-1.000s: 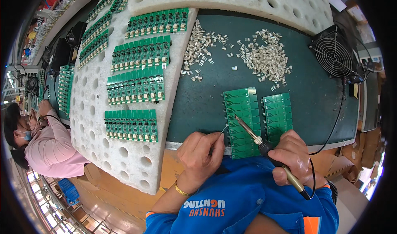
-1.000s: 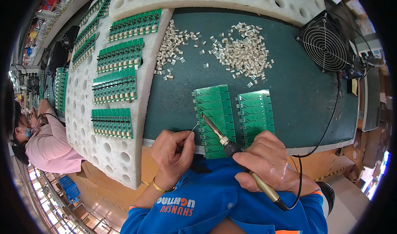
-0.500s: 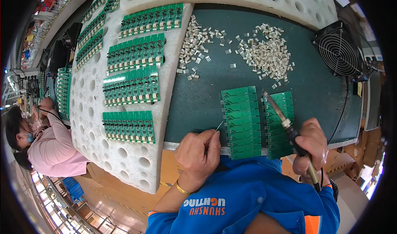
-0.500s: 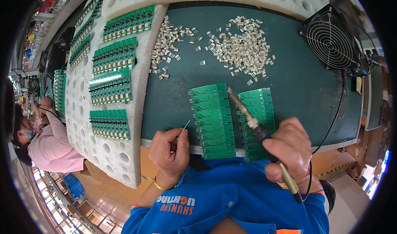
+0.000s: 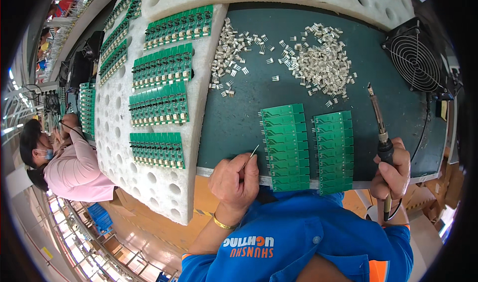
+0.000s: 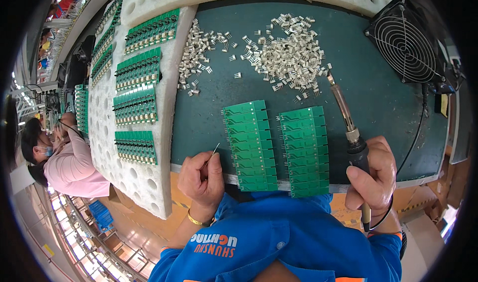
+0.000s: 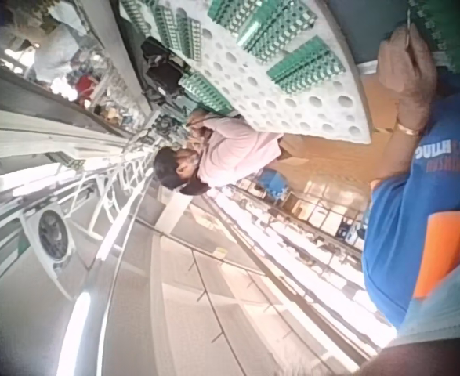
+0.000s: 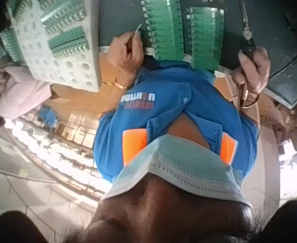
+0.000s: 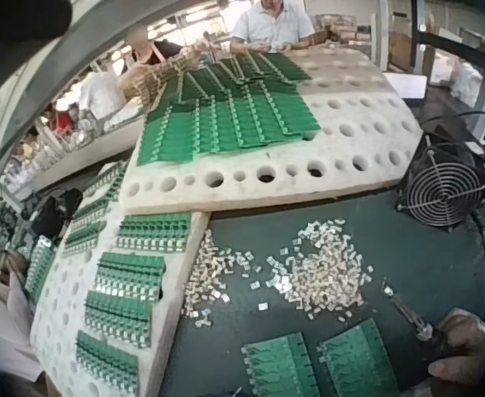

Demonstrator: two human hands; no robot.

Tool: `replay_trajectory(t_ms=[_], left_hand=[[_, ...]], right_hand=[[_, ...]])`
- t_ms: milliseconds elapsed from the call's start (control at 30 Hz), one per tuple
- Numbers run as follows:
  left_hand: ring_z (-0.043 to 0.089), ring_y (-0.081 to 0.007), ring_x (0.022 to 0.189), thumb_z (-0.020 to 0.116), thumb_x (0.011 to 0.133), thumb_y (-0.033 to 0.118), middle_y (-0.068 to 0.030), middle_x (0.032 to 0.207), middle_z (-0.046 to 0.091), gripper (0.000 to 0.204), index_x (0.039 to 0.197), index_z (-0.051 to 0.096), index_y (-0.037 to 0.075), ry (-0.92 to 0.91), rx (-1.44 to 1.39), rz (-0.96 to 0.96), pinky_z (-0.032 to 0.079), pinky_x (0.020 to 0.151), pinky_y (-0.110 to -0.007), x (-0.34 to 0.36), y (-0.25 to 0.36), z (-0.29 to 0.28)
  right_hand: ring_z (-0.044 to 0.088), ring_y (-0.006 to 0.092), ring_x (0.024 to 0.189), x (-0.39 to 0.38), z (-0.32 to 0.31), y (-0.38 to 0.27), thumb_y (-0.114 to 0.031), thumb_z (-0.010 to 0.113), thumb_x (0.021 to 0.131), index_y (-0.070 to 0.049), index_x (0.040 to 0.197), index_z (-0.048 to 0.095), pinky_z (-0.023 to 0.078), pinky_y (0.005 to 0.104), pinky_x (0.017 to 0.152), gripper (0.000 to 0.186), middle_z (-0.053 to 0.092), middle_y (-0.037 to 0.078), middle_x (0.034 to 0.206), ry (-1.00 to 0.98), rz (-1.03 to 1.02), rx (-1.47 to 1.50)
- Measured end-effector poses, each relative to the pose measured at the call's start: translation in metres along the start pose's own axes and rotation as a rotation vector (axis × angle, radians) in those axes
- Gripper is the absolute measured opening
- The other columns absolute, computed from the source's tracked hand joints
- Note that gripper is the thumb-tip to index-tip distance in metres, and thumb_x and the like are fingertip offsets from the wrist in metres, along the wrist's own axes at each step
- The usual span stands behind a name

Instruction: The person solders electronic components onto circuit boards using a soldering iron and solder wire.

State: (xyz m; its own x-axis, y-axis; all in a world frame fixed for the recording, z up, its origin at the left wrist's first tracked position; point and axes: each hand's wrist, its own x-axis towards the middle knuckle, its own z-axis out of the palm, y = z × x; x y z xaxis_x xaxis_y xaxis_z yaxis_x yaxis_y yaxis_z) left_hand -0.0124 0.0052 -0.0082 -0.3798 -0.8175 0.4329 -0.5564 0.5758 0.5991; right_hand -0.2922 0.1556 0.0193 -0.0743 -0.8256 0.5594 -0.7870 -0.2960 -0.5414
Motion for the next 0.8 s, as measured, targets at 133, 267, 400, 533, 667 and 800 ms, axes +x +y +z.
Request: replay_trajectory(t_ms=[133, 267, 400, 533, 667, 800], left_hand=[[0.044, -0.0110, 0.048, 0.078, 0.084, -0.001, -0.0022, 0.061, 0.056, 0.011, 0.090, 0.069, 0.003, 0.050, 0.036, 0.041, 0.035, 0.047, -0.026, -0.001, 0.000, 0.004], [0.044, -0.0106, 0.048, 0.078, 0.083, -0.002, -0.0009, 0.059, 0.054, 0.012, 0.090, 0.069, 0.003, 0.083, 0.075, 0.062, 0.034, 0.047, -0.026, -0.002, -0.001, 0.008], [0.045, -0.0139, 0.047, 0.081, 0.078, 0.000, 0.0005, 0.058, 0.053, 0.017, 0.090, 0.071, 0.006, 0.106, 0.141, 0.066, 0.036, 0.044, -0.029, -0.004, -0.001, 0.010], [0.045, -0.0141, 0.046, 0.081, 0.078, 0.000, 0.0009, 0.057, 0.050, 0.017, 0.091, 0.071, 0.006, 0.119, 0.140, 0.065, 0.036, 0.044, -0.029, -0.006, -0.001, 0.010], [0.045, -0.0143, 0.046, 0.080, 0.079, 0.000, 0.0011, 0.056, 0.048, 0.017, 0.092, 0.071, 0.007, 0.139, 0.123, 0.050, 0.036, 0.044, -0.029, -0.009, -0.004, 0.010], [0.044, -0.0112, 0.048, 0.078, 0.081, -0.002, -0.0010, 0.063, 0.057, 0.016, 0.092, 0.069, 0.005, 0.139, 0.114, 0.082, 0.036, 0.046, -0.026, -0.009, -0.005, 0.010]], right_hand=[[0.054, 0.0276, 0.072, -0.009, 0.000, 0.007, -0.042, 0.073, 0.086, -0.012, 0.117, 0.064, 0.043, 0.0415, 0.061, 0.045, 0.048, 0.008, 0.094, -0.026, 0.012, 0.152], [0.053, 0.0276, 0.068, -0.005, 0.002, 0.007, -0.056, 0.071, 0.081, -0.014, 0.114, 0.067, 0.041, 0.0396, 0.056, 0.053, 0.048, 0.009, 0.093, -0.112, -0.019, 0.235], [0.053, 0.0270, 0.066, 0.002, 0.005, 0.008, -0.056, 0.074, 0.076, -0.015, 0.113, 0.069, 0.042, 0.0395, 0.057, 0.055, 0.049, 0.008, 0.088, -0.156, -0.037, 0.261], [0.053, 0.0265, 0.065, 0.005, 0.013, 0.006, -0.053, 0.074, 0.079, -0.013, 0.112, 0.069, 0.042, 0.0384, 0.055, 0.052, 0.049, 0.008, 0.087, -0.114, -0.020, 0.261], [0.053, 0.0246, 0.062, 0.012, 0.020, 0.008, -0.035, 0.078, 0.085, -0.010, 0.111, 0.067, 0.043, 0.0365, 0.052, 0.037, 0.050, 0.009, 0.086, -0.050, -0.005, 0.262], [0.055, 0.0232, 0.060, 0.012, 0.027, 0.004, -0.009, 0.080, 0.079, -0.009, 0.110, 0.066, 0.045, 0.0354, 0.051, 0.034, 0.054, 0.010, 0.084, 0.055, 0.021, 0.171]])
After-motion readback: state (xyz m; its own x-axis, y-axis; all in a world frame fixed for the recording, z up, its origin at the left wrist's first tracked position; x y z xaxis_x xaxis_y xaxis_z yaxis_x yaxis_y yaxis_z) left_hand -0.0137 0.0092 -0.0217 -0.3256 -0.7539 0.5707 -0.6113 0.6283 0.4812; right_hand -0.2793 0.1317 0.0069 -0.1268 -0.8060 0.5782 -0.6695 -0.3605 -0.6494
